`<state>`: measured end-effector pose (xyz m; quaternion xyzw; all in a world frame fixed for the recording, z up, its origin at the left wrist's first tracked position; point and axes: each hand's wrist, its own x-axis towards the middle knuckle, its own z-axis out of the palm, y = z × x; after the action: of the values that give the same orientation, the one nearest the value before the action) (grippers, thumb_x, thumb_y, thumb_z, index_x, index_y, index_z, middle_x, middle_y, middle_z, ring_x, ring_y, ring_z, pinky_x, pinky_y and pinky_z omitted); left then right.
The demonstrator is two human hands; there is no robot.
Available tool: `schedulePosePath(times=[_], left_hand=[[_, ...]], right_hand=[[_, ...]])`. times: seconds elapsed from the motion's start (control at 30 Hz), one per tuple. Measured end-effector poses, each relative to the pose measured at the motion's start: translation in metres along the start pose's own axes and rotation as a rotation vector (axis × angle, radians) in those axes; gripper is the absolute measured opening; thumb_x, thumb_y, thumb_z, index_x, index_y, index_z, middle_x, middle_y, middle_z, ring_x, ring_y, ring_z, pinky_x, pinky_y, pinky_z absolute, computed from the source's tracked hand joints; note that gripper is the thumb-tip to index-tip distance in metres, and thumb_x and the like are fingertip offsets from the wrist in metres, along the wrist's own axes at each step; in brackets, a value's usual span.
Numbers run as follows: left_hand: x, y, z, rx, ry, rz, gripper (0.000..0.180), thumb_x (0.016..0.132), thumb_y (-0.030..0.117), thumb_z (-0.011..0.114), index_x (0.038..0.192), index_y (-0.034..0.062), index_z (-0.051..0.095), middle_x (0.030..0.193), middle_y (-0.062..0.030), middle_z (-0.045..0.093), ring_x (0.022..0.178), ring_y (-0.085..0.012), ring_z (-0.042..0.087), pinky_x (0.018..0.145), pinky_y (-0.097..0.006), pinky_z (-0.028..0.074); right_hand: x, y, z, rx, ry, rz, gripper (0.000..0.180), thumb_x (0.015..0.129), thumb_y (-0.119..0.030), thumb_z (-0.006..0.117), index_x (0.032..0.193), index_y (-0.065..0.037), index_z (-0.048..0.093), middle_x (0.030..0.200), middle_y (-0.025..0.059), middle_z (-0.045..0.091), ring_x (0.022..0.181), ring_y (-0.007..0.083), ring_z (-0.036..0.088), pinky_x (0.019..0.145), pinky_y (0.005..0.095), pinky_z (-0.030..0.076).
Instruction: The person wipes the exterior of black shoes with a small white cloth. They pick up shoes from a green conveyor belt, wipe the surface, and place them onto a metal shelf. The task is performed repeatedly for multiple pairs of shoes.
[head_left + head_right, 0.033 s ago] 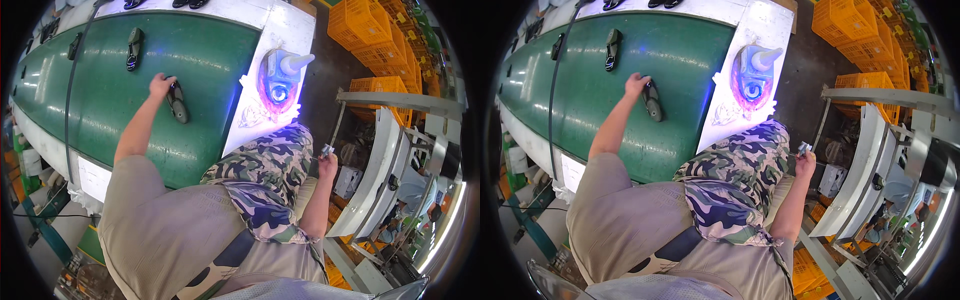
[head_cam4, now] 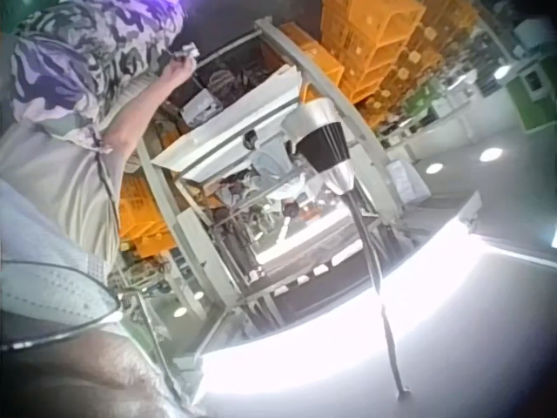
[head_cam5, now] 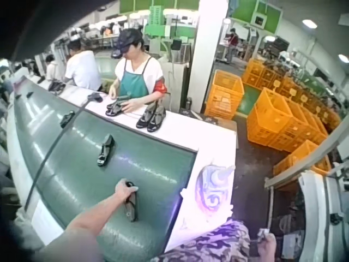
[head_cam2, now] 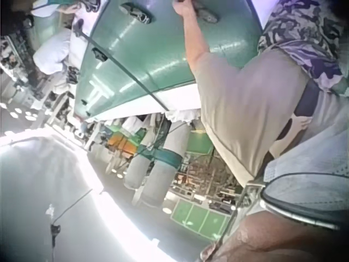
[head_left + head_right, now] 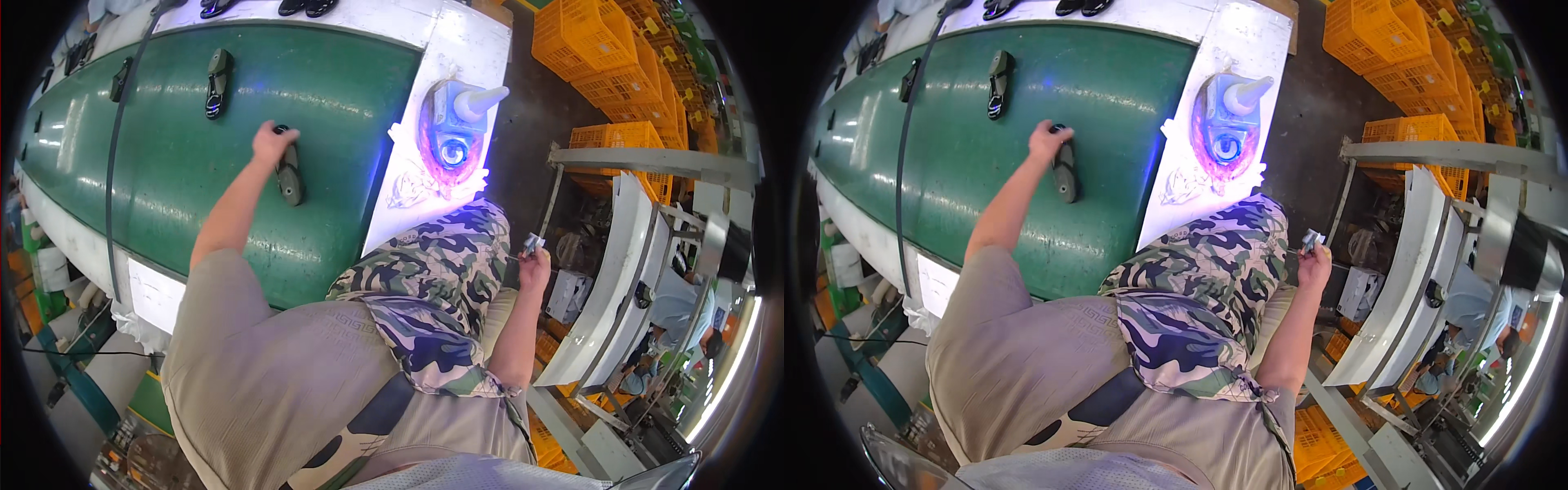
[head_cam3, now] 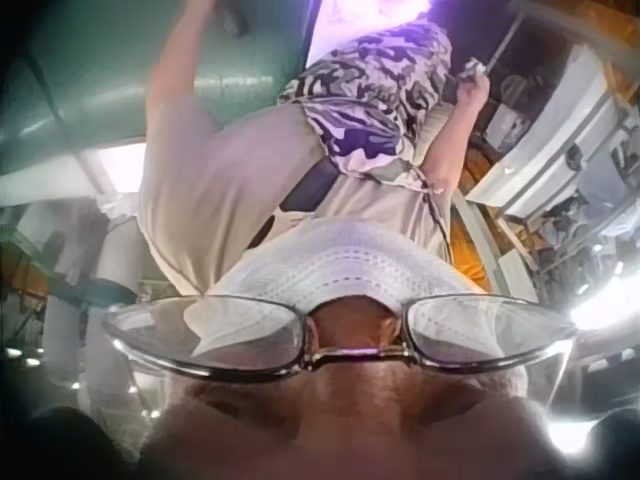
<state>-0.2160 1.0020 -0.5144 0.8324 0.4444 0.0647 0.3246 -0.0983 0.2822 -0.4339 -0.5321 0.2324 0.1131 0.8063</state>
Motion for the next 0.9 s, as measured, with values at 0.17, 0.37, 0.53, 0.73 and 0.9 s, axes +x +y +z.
schedulePosePath(times=[0.17,0.37,0.53,0.73,0.9], left_hand=[[-0.066,0.046,0.006,0.449,-0.116,0.252,0.112,0.058,0.029,0.088,0.146,-0.0002,0.025,0.132,-0.0232,0.056,0.122,-0.0365,0.055,0.104,-0.041,0.045],[-0.067,0.019,-0.043,0.366,-0.521,-0.277,0.066,0.057,0.027,0.089,0.108,-0.0057,0.064,0.107,-0.0205,0.068,0.097,-0.0336,0.069,0.090,-0.045,0.054],[-0.083,0.021,-0.051,0.118,-0.619,-0.466,0.050,0.067,0.023,0.083,0.107,-0.0018,0.067,0.104,-0.0144,0.069,0.095,-0.0281,0.069,0.088,-0.050,0.054],[-0.119,0.067,-0.021,-1.076,-0.880,-0.473,0.054,0.074,0.017,0.074,0.124,0.0062,0.056,0.116,-0.0111,0.065,0.110,-0.0304,0.061,0.104,-0.049,0.044],[-0.168,0.179,0.022,-1.504,-1.266,-0.244,0.072,0.077,0.027,0.077,0.138,0.0052,0.046,0.137,-0.0113,0.056,0.124,-0.0322,0.053,0.113,-0.048,0.035]], right_hand=[[-0.010,-0.002,-0.004,0.032,0.025,-0.041,0.007,0.089,-0.015,0.067,0.090,-0.011,0.061,0.083,0.0078,0.067,0.072,0.0216,0.063,0.067,0.0390,0.051],[-0.017,0.001,-0.009,0.046,0.224,-0.048,0.009,0.090,-0.016,0.067,0.091,-0.009,0.062,0.081,0.0064,0.066,0.069,0.0205,0.064,0.061,0.0336,0.051],[-0.010,0.007,0.004,0.027,0.305,-0.002,0.012,0.088,-0.015,0.069,0.096,-0.009,0.061,0.080,0.0053,0.065,0.070,0.0187,0.064,0.059,0.0312,0.048],[-0.006,0.015,0.004,0.039,0.347,0.014,0.016,0.087,-0.015,0.071,0.096,-0.011,0.059,0.080,0.0041,0.065,0.065,0.0168,0.063,0.057,0.0301,0.045],[-0.020,-0.003,0.027,0.058,0.253,-0.015,0.017,0.085,-0.014,0.072,0.094,-0.011,0.058,0.079,0.0042,0.066,0.063,0.0169,0.062,0.057,0.0307,0.044]])
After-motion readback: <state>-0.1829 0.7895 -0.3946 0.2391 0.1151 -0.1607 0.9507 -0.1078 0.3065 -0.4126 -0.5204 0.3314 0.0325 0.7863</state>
